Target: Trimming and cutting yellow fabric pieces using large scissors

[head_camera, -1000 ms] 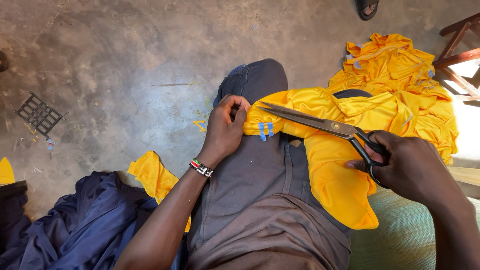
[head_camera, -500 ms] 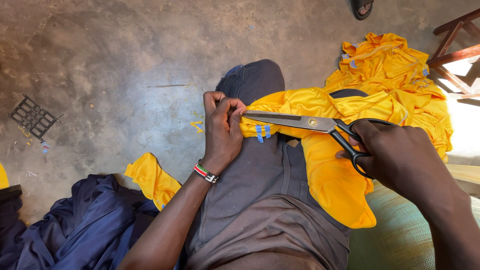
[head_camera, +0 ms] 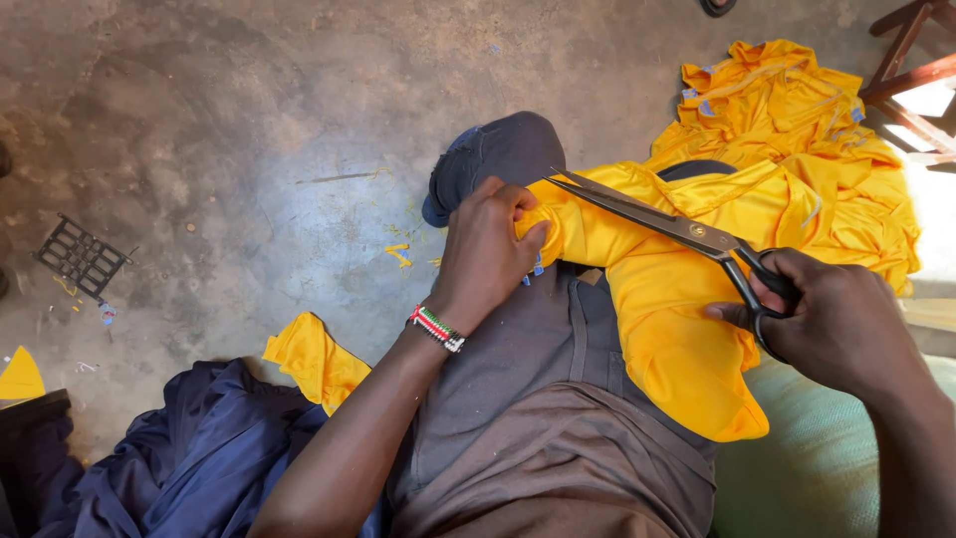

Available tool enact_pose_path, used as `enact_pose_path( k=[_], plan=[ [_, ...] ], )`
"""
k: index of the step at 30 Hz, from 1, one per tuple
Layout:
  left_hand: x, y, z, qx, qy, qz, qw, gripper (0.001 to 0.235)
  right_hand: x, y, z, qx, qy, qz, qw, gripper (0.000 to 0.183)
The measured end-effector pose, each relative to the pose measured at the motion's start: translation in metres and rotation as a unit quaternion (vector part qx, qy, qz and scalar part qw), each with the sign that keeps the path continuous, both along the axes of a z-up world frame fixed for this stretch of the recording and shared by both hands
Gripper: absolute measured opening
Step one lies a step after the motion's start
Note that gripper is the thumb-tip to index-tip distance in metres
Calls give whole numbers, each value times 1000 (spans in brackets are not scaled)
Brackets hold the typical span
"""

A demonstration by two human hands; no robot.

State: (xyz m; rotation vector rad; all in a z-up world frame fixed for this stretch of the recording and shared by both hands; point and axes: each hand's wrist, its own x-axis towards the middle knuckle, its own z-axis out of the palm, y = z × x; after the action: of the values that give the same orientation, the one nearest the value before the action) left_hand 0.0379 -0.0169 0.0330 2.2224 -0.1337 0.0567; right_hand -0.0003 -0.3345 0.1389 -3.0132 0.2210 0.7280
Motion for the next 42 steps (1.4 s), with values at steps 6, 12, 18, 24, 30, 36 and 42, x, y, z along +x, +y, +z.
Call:
enact_pose_path(
  k=[6, 12, 18, 24, 30, 36, 42],
  plan=[
    [11, -7, -11, 30, 8, 16, 999, 9, -11, 11, -14, 66, 4, -28, 997, 56],
    [18, -7, -19, -82, 62, 105, 989, 19, -12, 13, -33, 82, 4, -29, 996, 58],
    [24, 15, -45, -433, 84, 248, 862, 17, -10, 11, -44, 84, -16, -19, 996, 56],
    [14, 55, -20, -184, -76, 242, 950, 46, -16, 10, -57, 107, -59, -42, 992, 53],
    [12, 17, -49, -236, 14, 53, 970, 7, -18, 21, -56, 113, -73, -76, 988, 55],
    [8, 31, -38, -444, 61, 219, 867, 6, -20, 27, -45, 264, -140, -121, 946, 40],
    [8, 72, -31, -246, -72, 206, 945, 28, -16, 28, -54, 285, -145, -160, 934, 37]
  ],
)
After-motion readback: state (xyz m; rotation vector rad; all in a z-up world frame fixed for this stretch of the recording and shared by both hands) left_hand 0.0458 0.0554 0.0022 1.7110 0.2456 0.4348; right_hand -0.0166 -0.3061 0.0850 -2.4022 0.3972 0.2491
